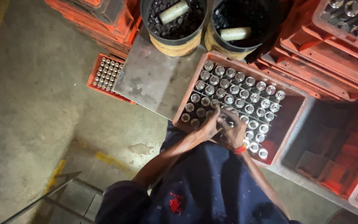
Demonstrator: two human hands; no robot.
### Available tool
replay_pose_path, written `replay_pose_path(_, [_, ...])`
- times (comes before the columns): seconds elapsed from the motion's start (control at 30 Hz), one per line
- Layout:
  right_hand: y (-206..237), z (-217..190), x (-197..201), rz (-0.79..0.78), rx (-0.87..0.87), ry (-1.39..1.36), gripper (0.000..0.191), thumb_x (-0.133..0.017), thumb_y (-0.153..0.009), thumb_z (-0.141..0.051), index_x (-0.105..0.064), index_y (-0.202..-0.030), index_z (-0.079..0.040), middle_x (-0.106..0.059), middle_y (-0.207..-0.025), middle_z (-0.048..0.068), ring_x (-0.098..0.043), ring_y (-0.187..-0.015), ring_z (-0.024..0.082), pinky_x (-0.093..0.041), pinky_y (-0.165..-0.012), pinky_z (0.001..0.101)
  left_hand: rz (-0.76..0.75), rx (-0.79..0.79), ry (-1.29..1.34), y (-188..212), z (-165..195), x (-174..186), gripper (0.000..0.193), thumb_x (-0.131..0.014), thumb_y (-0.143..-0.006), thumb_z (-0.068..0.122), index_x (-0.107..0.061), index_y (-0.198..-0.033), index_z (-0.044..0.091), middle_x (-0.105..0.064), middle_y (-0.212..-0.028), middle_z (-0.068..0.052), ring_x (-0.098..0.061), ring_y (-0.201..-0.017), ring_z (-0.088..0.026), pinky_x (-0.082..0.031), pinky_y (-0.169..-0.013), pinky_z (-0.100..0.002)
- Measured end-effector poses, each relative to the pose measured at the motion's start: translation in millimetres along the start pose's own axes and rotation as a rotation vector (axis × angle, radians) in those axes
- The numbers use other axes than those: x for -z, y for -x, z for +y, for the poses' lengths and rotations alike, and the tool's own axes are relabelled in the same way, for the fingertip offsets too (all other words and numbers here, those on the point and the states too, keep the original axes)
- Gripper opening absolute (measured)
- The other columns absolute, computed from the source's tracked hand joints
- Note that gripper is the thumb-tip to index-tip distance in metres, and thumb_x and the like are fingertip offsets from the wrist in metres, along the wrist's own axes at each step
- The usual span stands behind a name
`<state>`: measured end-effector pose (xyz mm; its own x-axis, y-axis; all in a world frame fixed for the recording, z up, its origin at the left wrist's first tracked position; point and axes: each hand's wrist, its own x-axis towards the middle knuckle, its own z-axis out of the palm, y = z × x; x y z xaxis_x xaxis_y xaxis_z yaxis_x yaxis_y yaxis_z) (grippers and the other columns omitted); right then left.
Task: The person repeatedly picks small metal caps from buckets and places them into a red plastic crate, filling the crate in a grid pattern. The person then lifts the filled crate and places it on a stack of other crates.
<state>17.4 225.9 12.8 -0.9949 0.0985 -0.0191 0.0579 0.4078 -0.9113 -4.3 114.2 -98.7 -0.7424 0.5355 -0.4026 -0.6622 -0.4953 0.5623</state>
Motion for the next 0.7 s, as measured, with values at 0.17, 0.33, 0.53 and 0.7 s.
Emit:
replay_pose_path(0.17, [-21.4,41.5,29.9,0.188,-0.091,-0.218,0.025,-0.077,-0.092,-0.01,-0.073,-0.116,-0.005,-0.076,-0.108,0.006,-0.07,-0.093,0.014,-0.056,-0.081,0.0306,-0.026,0.152,-0.05,13.9,13.2,-13.9,0.081,-0.03,-0.097,0.074,-0.043,-0.155,0.017,-0.056,-0.145,-0.005,-0.055,-0.133,-0.023,-0.045,-0.11,-0.046])
replay_pose_path(0.33, [-67.6,92.7,82.4,0.334,0.242,0.393,0.023,-0.087,-0.091,-0.015,-0.075,-0.106,-0.001,-0.074,-0.099,0.018,-0.071,-0.087,0.028,-0.056,-0.081,0.0379,-0.032,0.127,-0.046,31.4,43.4,-13.5,0.071,-0.032,-0.104,0.063,-0.048,-0.149,0.011,-0.059,-0.147,-0.013,-0.061,-0.129,-0.026,-0.048,-0.107,-0.045])
replay_pose_path(0.53, [-99.1,96.7,96.7,0.113,0.006,0.446,0.024,-0.089,-0.09,-0.029,-0.081,-0.1,-0.009,-0.077,-0.086,0.013,-0.074,-0.072,0.024,-0.056,-0.071,0.0377,-0.006,0.077,0.018,31.2,51.3,1.9,0.064,-0.035,-0.107,0.058,-0.053,-0.144,0.008,-0.064,-0.139,-0.013,-0.066,-0.119,-0.025,-0.051,-0.098,-0.042])
replay_pose_path(0.7, [-90.5,96.4,97.0,0.249,0.084,0.282,0.022,-0.083,-0.098,-0.021,-0.079,-0.111,-0.003,-0.075,-0.091,0.013,-0.067,-0.078,0.019,-0.053,-0.074,0.0329,0.07,-0.061,-0.171,24.6,82.2,0.6,0.058,-0.044,-0.106,0.055,-0.059,-0.139,0.01,-0.069,-0.127,-0.014,-0.068,-0.111,-0.025,-0.052,-0.09,-0.039])
